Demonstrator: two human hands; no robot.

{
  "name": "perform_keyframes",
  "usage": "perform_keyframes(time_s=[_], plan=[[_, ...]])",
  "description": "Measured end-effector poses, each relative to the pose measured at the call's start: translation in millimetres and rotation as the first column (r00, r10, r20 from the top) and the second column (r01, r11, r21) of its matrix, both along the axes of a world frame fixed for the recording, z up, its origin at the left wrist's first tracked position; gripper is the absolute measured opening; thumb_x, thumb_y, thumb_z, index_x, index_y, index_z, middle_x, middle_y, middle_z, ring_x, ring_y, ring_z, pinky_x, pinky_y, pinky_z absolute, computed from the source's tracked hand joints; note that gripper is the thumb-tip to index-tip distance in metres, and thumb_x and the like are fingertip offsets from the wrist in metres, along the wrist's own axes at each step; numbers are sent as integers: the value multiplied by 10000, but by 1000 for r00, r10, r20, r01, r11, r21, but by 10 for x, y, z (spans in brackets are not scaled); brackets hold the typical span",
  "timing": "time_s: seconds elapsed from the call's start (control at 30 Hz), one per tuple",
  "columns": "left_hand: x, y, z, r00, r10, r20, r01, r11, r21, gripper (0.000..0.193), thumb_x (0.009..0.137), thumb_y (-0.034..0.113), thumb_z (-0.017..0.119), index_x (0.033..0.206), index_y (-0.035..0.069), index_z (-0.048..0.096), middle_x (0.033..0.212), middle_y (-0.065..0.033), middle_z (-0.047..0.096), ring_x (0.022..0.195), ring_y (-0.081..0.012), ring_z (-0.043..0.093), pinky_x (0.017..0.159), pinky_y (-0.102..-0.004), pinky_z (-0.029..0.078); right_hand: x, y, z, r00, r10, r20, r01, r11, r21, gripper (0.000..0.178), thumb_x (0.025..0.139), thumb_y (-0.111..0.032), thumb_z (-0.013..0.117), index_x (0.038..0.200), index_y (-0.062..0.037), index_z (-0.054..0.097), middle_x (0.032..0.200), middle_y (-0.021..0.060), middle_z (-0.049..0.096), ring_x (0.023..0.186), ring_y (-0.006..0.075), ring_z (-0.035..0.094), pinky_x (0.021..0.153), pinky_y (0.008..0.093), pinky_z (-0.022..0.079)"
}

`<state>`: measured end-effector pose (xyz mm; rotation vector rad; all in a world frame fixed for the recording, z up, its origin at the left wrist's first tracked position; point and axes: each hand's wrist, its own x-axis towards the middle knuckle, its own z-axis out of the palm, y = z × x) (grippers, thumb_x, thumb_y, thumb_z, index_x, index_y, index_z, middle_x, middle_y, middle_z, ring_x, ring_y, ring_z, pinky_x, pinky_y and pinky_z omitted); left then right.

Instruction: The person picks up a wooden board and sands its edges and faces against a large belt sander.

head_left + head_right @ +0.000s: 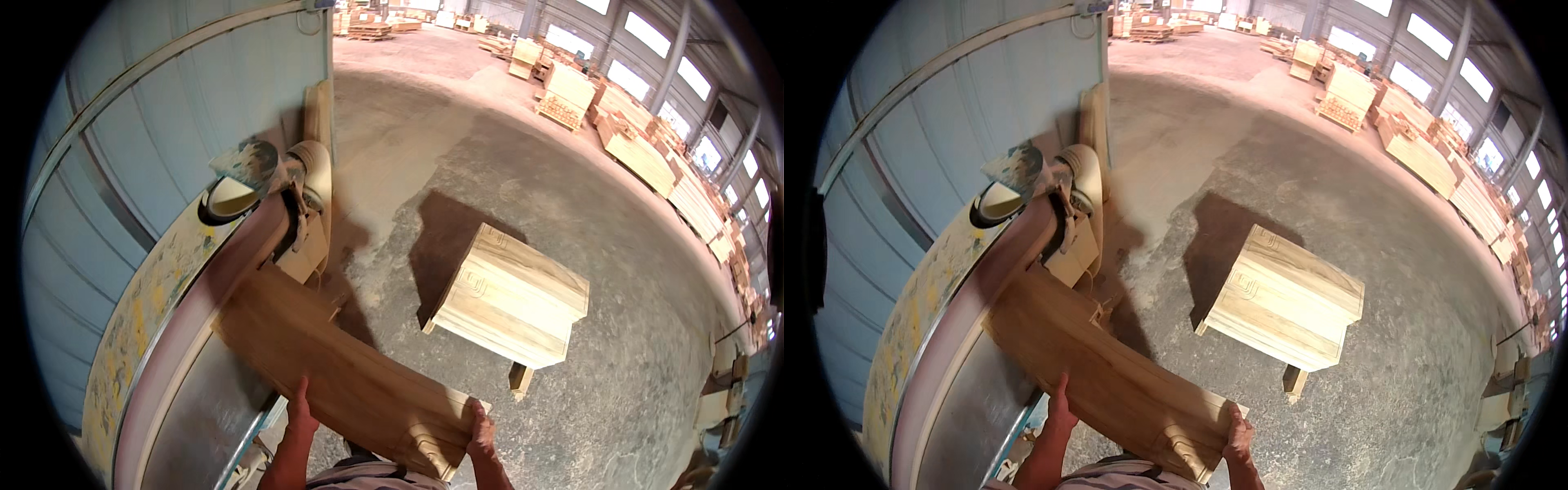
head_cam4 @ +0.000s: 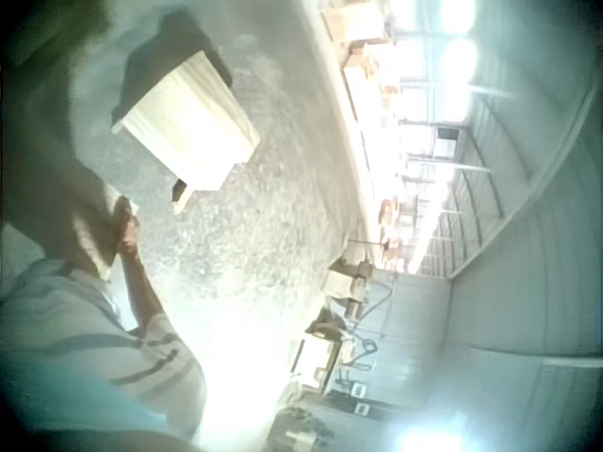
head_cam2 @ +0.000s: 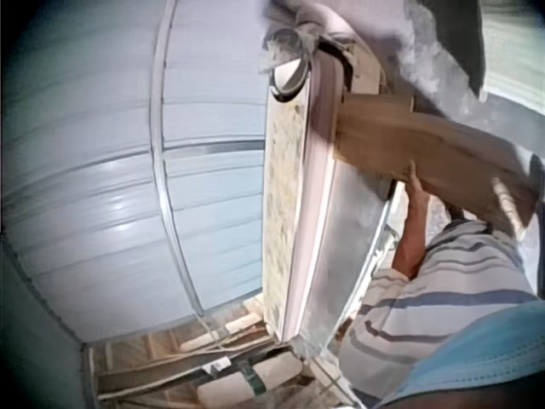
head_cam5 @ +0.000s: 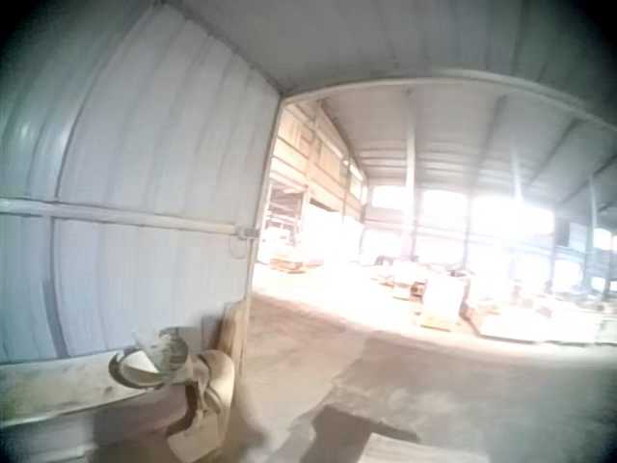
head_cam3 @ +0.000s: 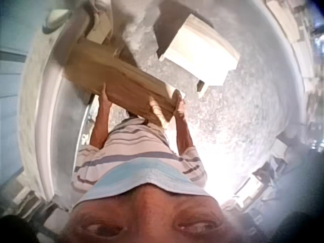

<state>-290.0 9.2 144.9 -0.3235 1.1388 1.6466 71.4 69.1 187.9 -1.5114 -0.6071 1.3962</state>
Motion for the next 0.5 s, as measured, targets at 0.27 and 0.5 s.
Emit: perform_keyframes(time_s=[0.27,0.5], plan=[[-49,-60,57,992,-126,17,123,986,116,651,803,428,592,1306,86,360,1294,-95,426,1162,-302,417,937,-471,366,68,-22,-207,946,243,213,-287,934,212,375,911,-253,398,1139,-2,555,1106,106,592,1041,176,534,892,289,413],[62,72,-38,974,-222,-41,225,969,102,686,786,490,587,1309,110,358,1290,-85,430,1153,-290,426,929,-481,383,240,-22,-469,996,87,-28,-87,996,-17,364,878,-274,489,1106,-4,578,995,84,630,898,143,570,828,260,433]])
